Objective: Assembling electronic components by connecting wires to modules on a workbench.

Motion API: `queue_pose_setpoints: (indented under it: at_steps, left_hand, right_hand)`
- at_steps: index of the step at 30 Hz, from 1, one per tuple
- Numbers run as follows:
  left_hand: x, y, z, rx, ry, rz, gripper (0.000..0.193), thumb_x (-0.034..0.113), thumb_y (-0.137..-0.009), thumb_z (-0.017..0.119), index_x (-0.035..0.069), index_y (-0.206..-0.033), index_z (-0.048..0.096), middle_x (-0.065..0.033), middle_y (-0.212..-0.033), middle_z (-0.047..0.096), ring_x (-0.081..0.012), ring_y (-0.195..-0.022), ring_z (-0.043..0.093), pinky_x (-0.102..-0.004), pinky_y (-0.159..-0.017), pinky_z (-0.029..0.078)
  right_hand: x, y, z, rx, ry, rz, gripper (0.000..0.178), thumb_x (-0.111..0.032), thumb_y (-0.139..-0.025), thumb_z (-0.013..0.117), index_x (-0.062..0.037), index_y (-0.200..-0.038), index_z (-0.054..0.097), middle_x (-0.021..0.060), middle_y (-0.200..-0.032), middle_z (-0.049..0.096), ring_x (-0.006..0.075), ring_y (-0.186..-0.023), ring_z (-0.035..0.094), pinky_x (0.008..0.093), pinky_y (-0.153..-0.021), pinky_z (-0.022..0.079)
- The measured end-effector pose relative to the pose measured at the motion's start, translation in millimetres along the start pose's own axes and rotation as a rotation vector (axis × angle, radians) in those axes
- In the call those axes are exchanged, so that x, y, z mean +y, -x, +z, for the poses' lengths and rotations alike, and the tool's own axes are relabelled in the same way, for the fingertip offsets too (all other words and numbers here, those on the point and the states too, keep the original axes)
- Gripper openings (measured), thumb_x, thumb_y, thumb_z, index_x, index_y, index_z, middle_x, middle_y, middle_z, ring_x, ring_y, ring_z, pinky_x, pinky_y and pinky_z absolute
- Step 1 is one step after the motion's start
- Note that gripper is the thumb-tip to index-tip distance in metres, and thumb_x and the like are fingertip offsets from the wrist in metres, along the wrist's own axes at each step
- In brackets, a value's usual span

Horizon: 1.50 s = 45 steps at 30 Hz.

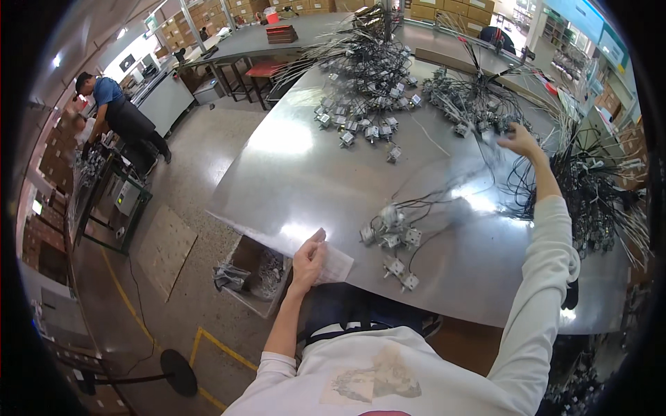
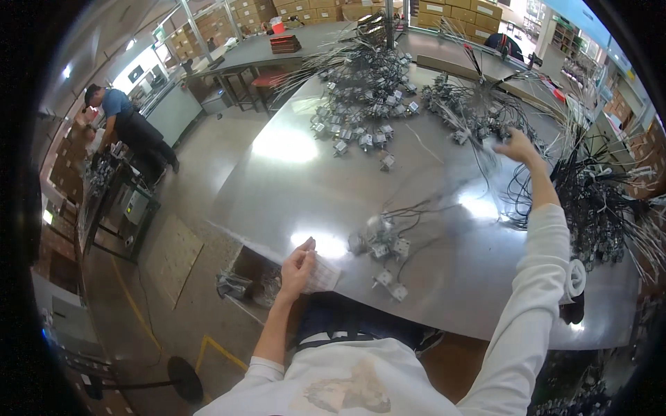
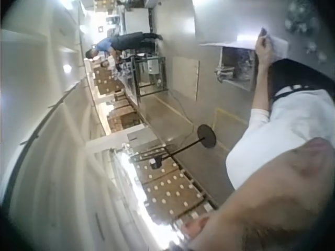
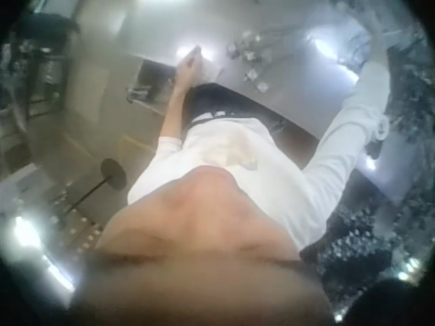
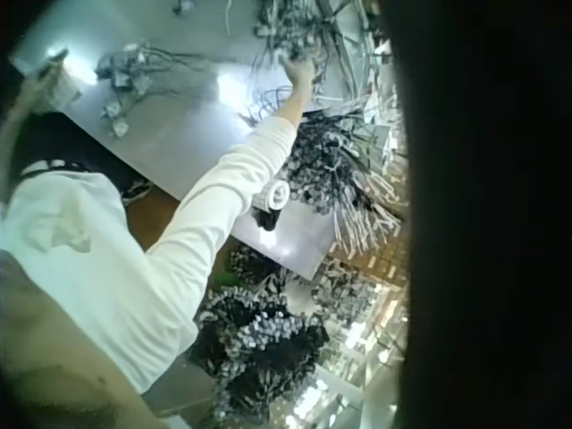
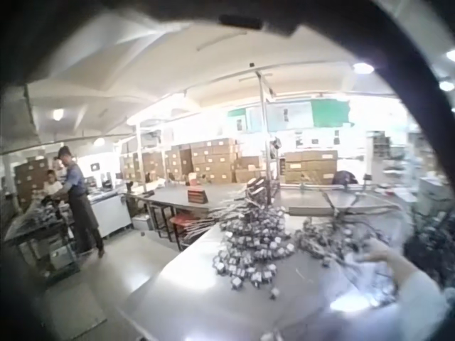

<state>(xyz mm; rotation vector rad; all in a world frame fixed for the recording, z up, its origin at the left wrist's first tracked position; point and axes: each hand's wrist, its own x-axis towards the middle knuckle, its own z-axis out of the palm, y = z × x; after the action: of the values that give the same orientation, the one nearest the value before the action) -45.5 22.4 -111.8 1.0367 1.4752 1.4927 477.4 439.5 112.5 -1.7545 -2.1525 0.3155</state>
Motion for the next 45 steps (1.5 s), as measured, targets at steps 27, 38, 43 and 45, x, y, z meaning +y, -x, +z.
queue_pose_setpoints:
  at_steps: [27, 38, 43, 45]
  left_hand:
    - [97, 4, 66, -0.586, -0.406, 0.408, 0.008, 0.010, -0.104, 0.070, 0.003, -0.104, 0.067, -0.0176, -0.158, 0.060, -0.0389, -0.154, 0.046, -0.0518, -0.126, 0.034]
    - [75, -4, 101, -0.577, -0.489, 0.429, 0.015, 0.014, -0.106, 0.067, -0.001, -0.105, 0.064, -0.0162, -0.155, 0.061, -0.0384, -0.148, 0.051, -0.0518, -0.123, 0.039]
    - [75, -3, 103, -0.426, -0.625, 0.481, 0.010, 0.008, -0.100, 0.070, -0.001, -0.103, 0.068, -0.0171, -0.142, 0.070, -0.0429, -0.139, 0.058, -0.0533, -0.114, 0.045]
    - [74, -5, 99, -0.384, -0.628, 0.462, 0.010, 0.008, -0.099, 0.071, -0.001, -0.103, 0.069, -0.0169, -0.139, 0.071, -0.0435, -0.139, 0.058, -0.0535, -0.113, 0.046]
  right_hand:
    - [-254, 207, 152, -0.192, -0.060, -0.419, 0.042, -0.047, -0.094, 0.072, -0.0078, -0.107, 0.080, 0.0194, -0.105, 0.077, 0.0408, -0.089, 0.076, 0.0531, -0.079, 0.060]
    - [-212, 234, 125, -0.351, -0.224, -0.461, 0.032, -0.030, -0.090, 0.079, -0.0073, -0.113, 0.080, 0.0171, -0.111, 0.077, 0.0379, -0.109, 0.072, 0.0480, -0.094, 0.058]
    - [-178, 270, 90, -0.333, -0.397, -0.535, 0.033, -0.012, -0.091, 0.079, -0.0044, -0.123, 0.075, 0.0146, -0.124, 0.073, 0.0362, -0.118, 0.066, 0.0437, -0.102, 0.054]
    - [-159, 284, 81, -0.332, -0.415, -0.591, 0.036, -0.007, -0.088, 0.081, -0.0032, -0.123, 0.074, 0.0138, -0.125, 0.072, 0.0367, -0.116, 0.065, 0.0444, -0.102, 0.053]
